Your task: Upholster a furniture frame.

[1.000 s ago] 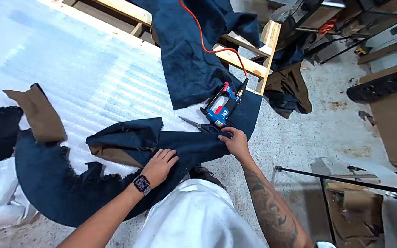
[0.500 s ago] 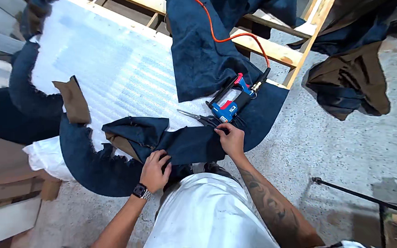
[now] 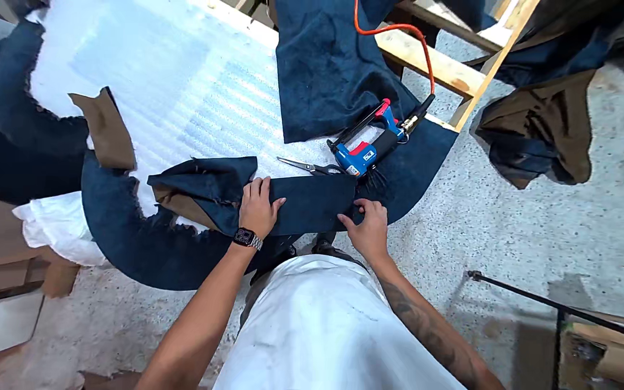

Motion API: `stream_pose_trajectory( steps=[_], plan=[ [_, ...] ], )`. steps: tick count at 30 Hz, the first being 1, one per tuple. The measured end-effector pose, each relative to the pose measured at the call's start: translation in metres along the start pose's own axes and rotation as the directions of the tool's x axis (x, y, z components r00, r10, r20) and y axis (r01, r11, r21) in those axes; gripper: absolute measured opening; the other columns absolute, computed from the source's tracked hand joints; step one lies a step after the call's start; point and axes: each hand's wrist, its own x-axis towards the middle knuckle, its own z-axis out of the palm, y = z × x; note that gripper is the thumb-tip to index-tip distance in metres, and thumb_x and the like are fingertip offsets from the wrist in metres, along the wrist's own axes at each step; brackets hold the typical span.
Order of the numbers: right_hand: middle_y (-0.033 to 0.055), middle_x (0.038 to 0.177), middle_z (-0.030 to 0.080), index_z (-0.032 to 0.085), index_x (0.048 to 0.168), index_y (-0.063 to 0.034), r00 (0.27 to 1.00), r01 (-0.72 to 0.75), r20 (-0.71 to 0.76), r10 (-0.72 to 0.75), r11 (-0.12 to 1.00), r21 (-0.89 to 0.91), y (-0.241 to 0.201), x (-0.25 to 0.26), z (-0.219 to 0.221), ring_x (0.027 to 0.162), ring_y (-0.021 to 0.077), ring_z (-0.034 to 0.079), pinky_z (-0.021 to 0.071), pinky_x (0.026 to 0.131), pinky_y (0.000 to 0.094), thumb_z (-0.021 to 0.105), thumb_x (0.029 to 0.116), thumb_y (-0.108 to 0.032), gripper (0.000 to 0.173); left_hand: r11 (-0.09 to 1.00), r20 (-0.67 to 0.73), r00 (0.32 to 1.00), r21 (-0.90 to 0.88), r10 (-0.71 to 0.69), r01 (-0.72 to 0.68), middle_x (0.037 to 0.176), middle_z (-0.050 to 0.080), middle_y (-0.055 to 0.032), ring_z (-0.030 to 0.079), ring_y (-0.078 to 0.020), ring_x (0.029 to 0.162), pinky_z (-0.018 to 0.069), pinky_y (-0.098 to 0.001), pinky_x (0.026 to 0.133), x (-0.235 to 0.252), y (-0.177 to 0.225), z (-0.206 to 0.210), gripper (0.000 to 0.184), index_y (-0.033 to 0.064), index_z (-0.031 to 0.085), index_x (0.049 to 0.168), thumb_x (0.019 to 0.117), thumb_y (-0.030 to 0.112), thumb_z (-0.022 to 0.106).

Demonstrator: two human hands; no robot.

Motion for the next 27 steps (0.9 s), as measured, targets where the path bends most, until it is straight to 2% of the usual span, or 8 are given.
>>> stream_pose_trajectory(
  steps=[2,4,7,9,13,17,22,27],
  plan=[
    [0.0168,0.111,0.063,0.075,0.103,-0.0076,0.999,-0.032,0.021,0.033,0.999,-0.04,-0.004,0.006,0.002,0.108,0.0389,0.057,0.0485,0.091,0.0595,0.088,0.0793,-0.041,0.043,0.999,0.074,0.997,-0.042,0.027,-0.024,0.145,0.053,-0.0183,0.05,-0.04,0.133,0.0487,-0.0562,0.105,0.005,0.0,-0.013,0.064,0.0102,0.055,0.145,0.0958,0.049,0.068],
    [0.0161,0.114,0.062,0.076,0.098,-0.0077,0.997,-0.049,0.057,0.054,0.995,-0.088,-0.007,0.007,0.0,0.111,0.0388,0.056,0.0475,0.093,0.0595,0.087,0.0806,-0.043,0.041,0.983,0.091,0.982,-0.099,0.162,-0.153,0.143,0.053,-0.0166,0.051,-0.0366,0.133,0.0497,-0.0531,0.106,-0.006,-0.007,-0.023,0.061,0.0115,0.057,0.142,0.0945,0.047,0.07],
    [0.013,0.114,0.063,0.077,0.099,-0.0114,0.995,-0.044,0.079,0.055,0.99,-0.133,-0.002,0.005,-0.007,0.111,0.0367,0.055,0.0471,0.091,0.0586,0.088,0.0747,-0.053,0.05,0.875,0.13,0.867,-0.118,0.482,-0.469,0.142,0.057,-0.0116,0.051,-0.0299,0.136,0.0469,-0.0498,0.111,-0.045,-0.03,-0.026,0.041,0.0181,0.067,0.132,0.0976,0.04,0.065],
    [0.0109,0.116,0.061,0.076,0.098,-0.0144,0.994,-0.033,0.102,0.049,0.987,-0.156,0.002,0.001,-0.008,0.112,0.0357,0.053,0.0459,0.091,0.0579,0.09,0.0716,-0.054,0.05,0.818,0.137,0.806,-0.078,0.575,-0.57,0.138,0.061,-0.0084,0.054,-0.027,0.133,0.0453,-0.0489,0.112,-0.071,-0.054,-0.013,0.032,0.0202,0.071,0.126,0.0947,0.025,0.064],
    [0.0091,0.114,0.06,0.077,0.087,-0.0146,0.997,-0.025,0.064,0.032,0.994,-0.109,0.012,-0.003,-0.003,0.112,0.034,0.051,0.042,0.092,0.0575,0.091,0.0751,-0.045,0.036,0.82,0.016,0.82,-0.013,0.572,-0.572,0.122,0.068,-0.0054,0.061,-0.0242,0.122,0.0468,-0.0456,0.11,-0.089,-0.072,0.013,0.027,0.0169,0.073,0.121,0.098,0.019,0.06],
    [0.0105,0.113,0.061,0.077,0.085,-0.0116,0.997,-0.058,0.048,0.059,0.998,-0.034,0.012,0.001,-0.009,0.113,0.0351,0.052,0.0426,0.097,0.0586,0.092,0.0761,-0.04,0.033,0.813,-0.113,0.811,-0.037,0.574,-0.581,0.118,0.068,-0.0093,0.063,-0.0267,0.118,0.0485,-0.0439,0.109,-0.082,-0.065,0.026,0.022,0.0111,0.072,0.117,0.1002,0.014,0.058],
    [0.0108,0.11,0.061,0.076,0.082,-0.0117,0.999,-0.027,0.041,0.03,0.998,-0.06,0.015,0.0,-0.01,0.11,0.0347,0.052,0.0429,0.094,0.0571,0.091,0.0762,-0.04,0.033,0.77,0.006,0.771,-0.073,0.636,-0.634,0.119,0.067,-0.0141,0.063,-0.0305,0.119,0.0525,-0.0437,0.104,-0.101,-0.059,0.011,0.029,0.0066,0.07,0.122,0.0967,0.0,0.059],
    [0.0103,0.111,0.06,0.076,0.08,-0.0117,0.998,-0.013,0.057,0.017,0.997,-0.072,0.014,-0.001,-0.012,0.11,0.0343,0.052,0.0431,0.093,0.0559,0.091,0.0769,-0.039,0.031,0.759,0.063,0.757,-0.084,0.65,-0.645,0.12,0.068,-0.0112,0.063,-0.0279,0.119,0.0513,-0.0427,0.106,-0.118,-0.051,0.011,0.029,0.0105,0.07,0.127,0.0991,0.012,0.06]
  ],
)
